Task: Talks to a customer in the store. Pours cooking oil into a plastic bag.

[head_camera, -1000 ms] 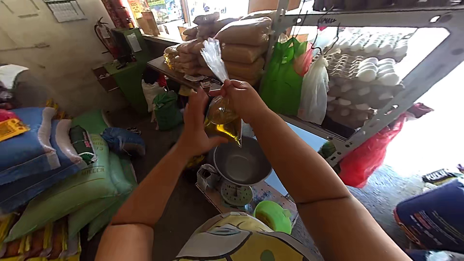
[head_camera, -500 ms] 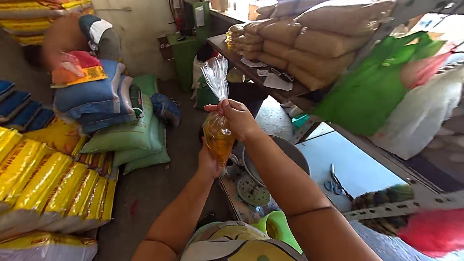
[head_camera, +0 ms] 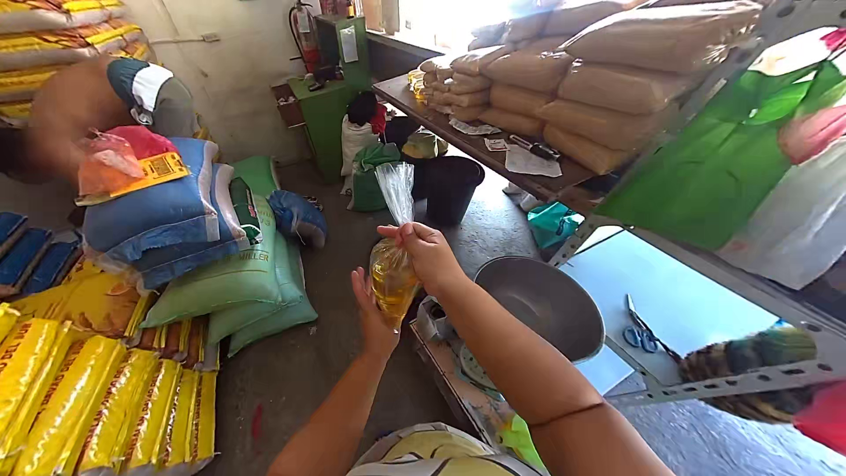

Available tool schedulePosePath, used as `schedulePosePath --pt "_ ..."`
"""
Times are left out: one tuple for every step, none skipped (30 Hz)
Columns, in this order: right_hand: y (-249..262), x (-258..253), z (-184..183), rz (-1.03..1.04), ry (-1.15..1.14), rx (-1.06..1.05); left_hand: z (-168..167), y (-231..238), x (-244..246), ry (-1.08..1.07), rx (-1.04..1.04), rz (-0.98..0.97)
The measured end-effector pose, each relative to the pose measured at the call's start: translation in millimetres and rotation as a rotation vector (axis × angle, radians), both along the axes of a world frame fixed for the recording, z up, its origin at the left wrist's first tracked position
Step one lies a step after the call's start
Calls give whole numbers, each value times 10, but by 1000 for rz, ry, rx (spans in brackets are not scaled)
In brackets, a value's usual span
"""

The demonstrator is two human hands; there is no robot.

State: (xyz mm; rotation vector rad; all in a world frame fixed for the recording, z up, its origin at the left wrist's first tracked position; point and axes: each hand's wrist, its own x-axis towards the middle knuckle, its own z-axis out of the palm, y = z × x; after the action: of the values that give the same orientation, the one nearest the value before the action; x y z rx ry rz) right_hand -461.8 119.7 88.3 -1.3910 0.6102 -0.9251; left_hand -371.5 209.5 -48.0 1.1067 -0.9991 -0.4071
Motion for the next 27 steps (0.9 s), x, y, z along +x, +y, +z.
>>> schedulePosePath --pt "42 65 -30 -34 -4 28 -77 -29 114 -104 -71 20" --pt "69 112 -58 -47 -8 59 -123 -59 207 -111 -111 11" --pt "81 141 -82 -48 -17 85 -138 -67 280 -25 -109 -44" --pt "79 148 -109 -33 -26 95 -114 -55 342 146 -48 -133" --pt "73 146 -131 -8 -34 99 -32 -34 411 350 80 -241" --pt "82 141 -143 16 -30 100 107 -31 472 516 248 -304" --pt "106 124 -139 38 -10 95 250 -37 526 544 425 -287" --pt "143 108 -126 42 27 85 344 -31 584 377 525 -202" --pt "187 90 -117 29 73 76 362 -3 663 92 491 -111" --pt "228 71 -122 8 108 72 356 35 726 -221 340 10" --pt "258 45 -129 -10 131 72 347 47 795 -488 101 97" --pt "281 15 -137 -23 145 78 382 31 867 -700 -146 102" --pt "307 -23 -142 -24 153 87 466 2 923 -887 -324 46" --pt "340 -63 -147 -17 162 90 582 -46 960 -1050 -440 -49" --pt "385 -95 -143 -13 181 85 690 -105 982 -1177 -477 -138" --pt "432 -126 -133 -1 203 79 780 -165 1003 -1270 -468 -212" --pt "473 -153 -128 18 231 67 860 -227 1029 -1346 -451 -277" --pt "505 -177 -123 33 250 58 935 -294 1058 -1415 -452 -327" --pt "534 -199 -118 46 269 52 999 -350 1086 -1474 -463 -363" --pt "563 -216 -128 59 288 51 1053 -382 1108 -1512 -467 -400" --pt "591 -225 -147 62 308 50 1110 -412 1118 -1552 -498 -428" --pt "615 -238 -175 68 330 47 1183 -429 1114 -1604 -531 -450" --pt "636 -253 -210 73 361 44 1266 -436 1102 -1659 -568 -466" --pt "657 -272 -242 73 390 39 1350 -435 1089 -1723 -599 -473" --pt "676 -295 -270 70 411 32 1429 -428 1076 -1791 -614 -479" --pt "696 -321 -288 66 429 23 1497 -423 1063 -1844 -615 -499" --pt "722 -344 -301 61 450 11 1546 -426 1046 -1867 -612 -537"
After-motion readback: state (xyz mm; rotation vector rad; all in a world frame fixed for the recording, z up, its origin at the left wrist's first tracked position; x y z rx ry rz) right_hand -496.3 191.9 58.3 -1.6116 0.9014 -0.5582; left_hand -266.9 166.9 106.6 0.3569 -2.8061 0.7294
